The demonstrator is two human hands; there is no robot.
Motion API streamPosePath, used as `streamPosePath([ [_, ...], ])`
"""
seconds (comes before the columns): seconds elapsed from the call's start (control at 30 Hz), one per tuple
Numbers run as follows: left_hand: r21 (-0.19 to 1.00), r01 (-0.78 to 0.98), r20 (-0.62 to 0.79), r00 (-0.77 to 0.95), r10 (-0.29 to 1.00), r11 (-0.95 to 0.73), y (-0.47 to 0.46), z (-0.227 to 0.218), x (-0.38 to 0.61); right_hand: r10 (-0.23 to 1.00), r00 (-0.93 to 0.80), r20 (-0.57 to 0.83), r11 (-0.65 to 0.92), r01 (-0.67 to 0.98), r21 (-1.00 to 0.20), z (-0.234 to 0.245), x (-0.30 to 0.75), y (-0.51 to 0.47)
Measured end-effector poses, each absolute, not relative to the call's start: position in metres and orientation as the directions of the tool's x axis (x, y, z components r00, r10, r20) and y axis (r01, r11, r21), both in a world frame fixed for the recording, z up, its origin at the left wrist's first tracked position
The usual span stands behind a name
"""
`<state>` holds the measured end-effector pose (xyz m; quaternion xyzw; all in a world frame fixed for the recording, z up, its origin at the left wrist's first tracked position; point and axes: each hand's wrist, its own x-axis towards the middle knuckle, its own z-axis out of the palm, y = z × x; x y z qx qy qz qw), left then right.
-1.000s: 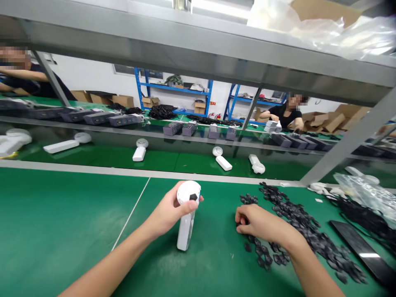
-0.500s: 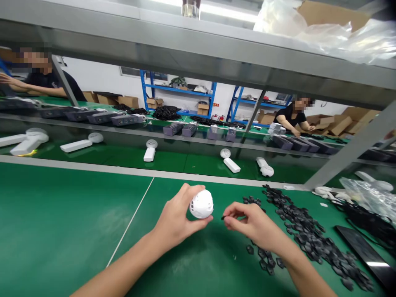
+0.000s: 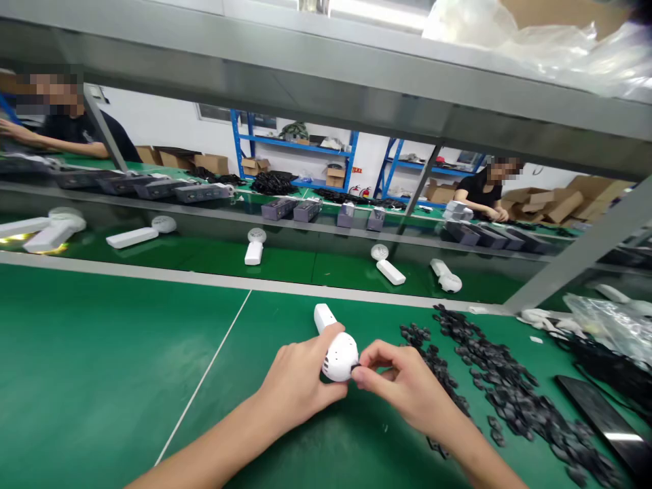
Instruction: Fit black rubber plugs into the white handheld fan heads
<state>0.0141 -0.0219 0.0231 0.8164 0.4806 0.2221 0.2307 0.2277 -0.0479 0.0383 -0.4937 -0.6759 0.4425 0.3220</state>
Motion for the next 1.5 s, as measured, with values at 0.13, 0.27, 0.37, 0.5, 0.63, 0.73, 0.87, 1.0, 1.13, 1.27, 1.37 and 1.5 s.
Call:
streamPosePath([
  [0.13,0.62,0.666,0.139,0.429,0.893,-0.416,-0.023,0.02,0.016,0.958,-0.285,0.003,0.129,0.425,-0.896,0.039,0.224,-0.049],
  [0.27,0.683,0.609,0.136,0.436,0.889,-0.403,-0.022,0.016,0.016,0.967,-0.252,0.021,0.144,0.482,-0.864,0.036,0.22,-0.05],
  [0.37,0.727,0.566,0.132,0.44,0.888,-0.389,-0.022,0.014,0.016,0.967,-0.253,0.032,0.159,0.501,-0.851,0.032,0.221,-0.05],
  [0.5,0.721,0.576,0.121,0.442,0.889,-0.385,-0.022,0.016,0.015,0.957,-0.286,0.046,0.192,0.508,-0.839,0.027,0.223,-0.046],
  [0.63,0.685,0.602,0.116,0.466,0.877,-0.41,-0.021,0.016,0.014,0.934,-0.355,0.033,0.217,0.494,-0.842,0.029,0.225,-0.039],
  [0.73,0.641,0.644,0.14,0.437,0.888,-0.418,-0.019,0.011,0.014,0.872,-0.49,0.001,0.264,0.468,-0.843,0.041,0.233,-0.036],
  [0.87,0.556,0.697,0.176,0.434,0.884,-0.453,-0.012,0.007,0.011,0.849,-0.516,-0.114,0.262,0.599,-0.757,0.059,0.264,-0.037],
  [1.0,0.592,0.667,0.202,0.421,0.884,-0.453,-0.007,0.01,0.006,0.832,-0.354,-0.426,0.068,0.829,-0.555,0.056,0.299,-0.04],
  [1.13,0.709,0.6,0.178,0.356,0.917,-0.371,-0.003,0.012,0.001,0.764,-0.257,-0.592,-0.039,0.897,-0.44,0.041,0.309,-0.043],
  [1.27,0.747,0.572,0.171,0.33,0.929,-0.34,-0.002,0.008,0.001,0.789,-0.244,-0.564,0.002,0.919,-0.394,0.039,0.3,-0.042],
  [1.37,0.74,0.577,0.172,0.335,0.927,-0.346,-0.004,0.006,0.005,0.841,-0.266,-0.471,0.077,0.921,-0.382,0.042,0.288,-0.039],
  [1.5,0.737,0.583,0.159,0.342,0.926,-0.342,-0.007,0.007,0.009,0.904,-0.309,-0.294,0.18,0.902,-0.392,0.04,0.272,-0.037],
])
